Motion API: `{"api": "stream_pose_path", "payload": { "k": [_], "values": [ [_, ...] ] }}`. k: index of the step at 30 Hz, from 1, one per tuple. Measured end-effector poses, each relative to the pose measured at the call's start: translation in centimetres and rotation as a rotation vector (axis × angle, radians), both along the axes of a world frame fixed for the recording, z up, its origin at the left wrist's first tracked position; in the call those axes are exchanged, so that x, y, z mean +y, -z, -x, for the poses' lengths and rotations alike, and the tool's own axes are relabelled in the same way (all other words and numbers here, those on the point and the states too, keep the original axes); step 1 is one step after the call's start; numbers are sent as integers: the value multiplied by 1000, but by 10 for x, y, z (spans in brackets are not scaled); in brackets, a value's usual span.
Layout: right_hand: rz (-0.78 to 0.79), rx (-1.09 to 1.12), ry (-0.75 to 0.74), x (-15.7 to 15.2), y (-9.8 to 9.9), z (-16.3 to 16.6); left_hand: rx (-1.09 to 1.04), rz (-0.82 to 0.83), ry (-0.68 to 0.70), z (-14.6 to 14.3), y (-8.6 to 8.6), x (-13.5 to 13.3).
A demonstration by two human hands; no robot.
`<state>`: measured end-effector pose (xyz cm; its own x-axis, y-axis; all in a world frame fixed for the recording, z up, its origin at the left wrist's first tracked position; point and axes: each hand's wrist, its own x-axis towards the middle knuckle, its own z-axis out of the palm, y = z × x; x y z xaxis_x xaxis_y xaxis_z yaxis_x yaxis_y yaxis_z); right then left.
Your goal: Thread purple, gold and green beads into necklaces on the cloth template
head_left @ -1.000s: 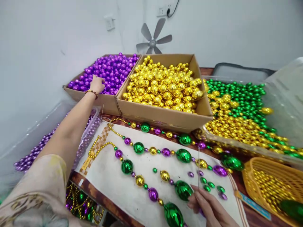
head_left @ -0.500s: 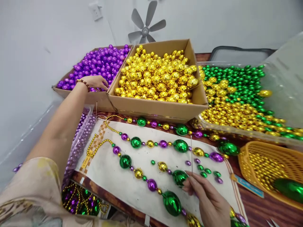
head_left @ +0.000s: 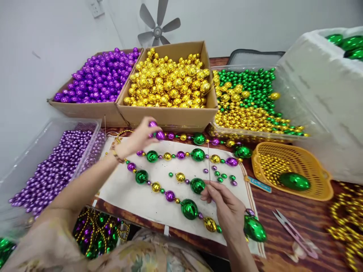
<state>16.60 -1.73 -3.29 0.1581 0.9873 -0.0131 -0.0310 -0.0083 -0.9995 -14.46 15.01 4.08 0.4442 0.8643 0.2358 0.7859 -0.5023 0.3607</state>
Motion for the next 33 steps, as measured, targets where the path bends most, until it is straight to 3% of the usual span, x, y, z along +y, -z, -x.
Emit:
{"api": "stream_pose_path", "payload": {
  "k": [2,4,7,12,15,17,20,23,27,33],
  "values": [
    [-23,-2,-18,-2,-2,2,44,173,40,-42,41,-21],
    [-45,-3,-31,-5,-4,1,127,279,25,-68,71,-27],
    [-76,-4,-35,-14,-5,-3,203,296,-29,-78,85,-23],
    [-93,15,-17,-24,2,-10,77,246,-115,-70,71,-21],
    [-90,27,-47,-26,9,-9,-310,208,-188,-70,64,-30],
    [-96,22,-93,-27,12,-7,-732,345,-211,-74,61,-42],
    [-102,-3,-160,-30,14,-1,-1334,709,-179,-82,56,-67],
    [-92,-29,-206,-34,13,4,-1634,927,-159,-87,49,-92],
    [-108,-87,-243,-37,8,7,-1727,996,-142,-88,41,-109],
    [-160,-217,-278,-40,5,6,-1507,767,-148,-85,36,-111]
  ]
}}
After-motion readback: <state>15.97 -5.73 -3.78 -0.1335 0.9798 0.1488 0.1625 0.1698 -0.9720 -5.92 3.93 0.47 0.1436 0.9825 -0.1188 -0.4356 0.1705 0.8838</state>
